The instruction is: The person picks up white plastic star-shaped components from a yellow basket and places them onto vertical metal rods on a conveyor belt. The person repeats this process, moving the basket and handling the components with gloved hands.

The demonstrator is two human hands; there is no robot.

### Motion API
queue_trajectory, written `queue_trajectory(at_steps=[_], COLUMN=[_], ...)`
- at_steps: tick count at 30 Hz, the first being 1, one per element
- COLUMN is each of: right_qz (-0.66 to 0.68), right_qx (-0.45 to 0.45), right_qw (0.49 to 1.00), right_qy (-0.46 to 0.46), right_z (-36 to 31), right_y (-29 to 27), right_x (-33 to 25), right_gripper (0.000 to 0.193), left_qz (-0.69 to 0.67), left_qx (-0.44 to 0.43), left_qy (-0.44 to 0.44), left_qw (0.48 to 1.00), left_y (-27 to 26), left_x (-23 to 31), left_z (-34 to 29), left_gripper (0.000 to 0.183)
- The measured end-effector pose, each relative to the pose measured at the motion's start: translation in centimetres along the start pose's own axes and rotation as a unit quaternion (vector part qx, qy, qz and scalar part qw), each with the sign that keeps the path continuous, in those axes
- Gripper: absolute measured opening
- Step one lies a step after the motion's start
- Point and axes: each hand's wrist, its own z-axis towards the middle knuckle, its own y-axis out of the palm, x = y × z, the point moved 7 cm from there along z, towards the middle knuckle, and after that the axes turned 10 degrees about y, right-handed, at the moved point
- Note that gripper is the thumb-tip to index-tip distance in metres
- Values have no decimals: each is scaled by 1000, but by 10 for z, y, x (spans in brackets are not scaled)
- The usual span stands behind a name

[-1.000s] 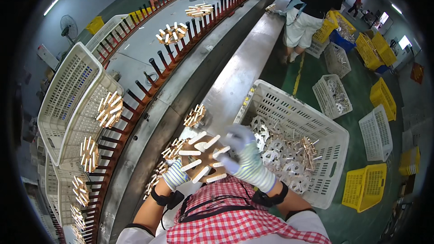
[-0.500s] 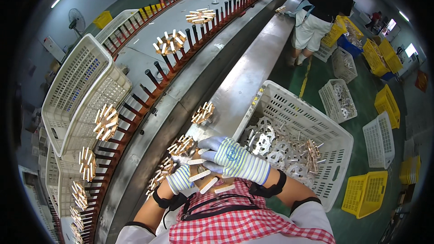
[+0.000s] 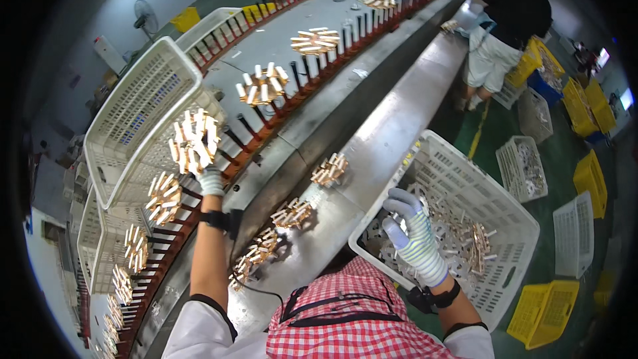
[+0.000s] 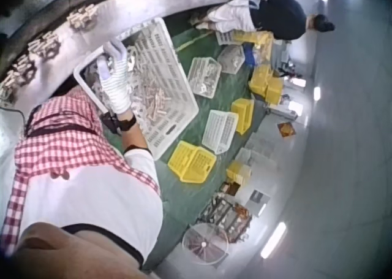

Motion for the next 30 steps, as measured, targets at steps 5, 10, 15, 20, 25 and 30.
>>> queue_trajectory(at_steps=[5, 10, 15, 20, 25, 30], right_qz=[-34, -14, -200, -282, -126, -274], right_qx=[40, 17, -201, -396, -500, -499], right_qw=[995, 956, 863, 794, 757, 749], right_qy=[83, 293, 418, 366, 402, 340], right_z=[-30, -66, -100, -102, -134, -156], right_y=[-25, -28, 9, 51, 97, 110], right_x=[100, 258, 398, 439, 390, 445], right_gripper=[21, 26, 41, 49, 49, 51], left_qz=[-65, -89, -19, 57, 97, 116], left_qx=[2, 2, -27, -73, -224, -209], left_qy=[-131, -228, -219, -145, -406, -352], left_qw=[989, 970, 975, 985, 881, 905], left_y=[31, 14, 0, -33, -39, -106], left_x=[-53, -89, -151, -235, -215, -202], left_z=[-25, -29, -55, -79, -72, -133], left_gripper=[43, 51, 57, 64, 70, 68])
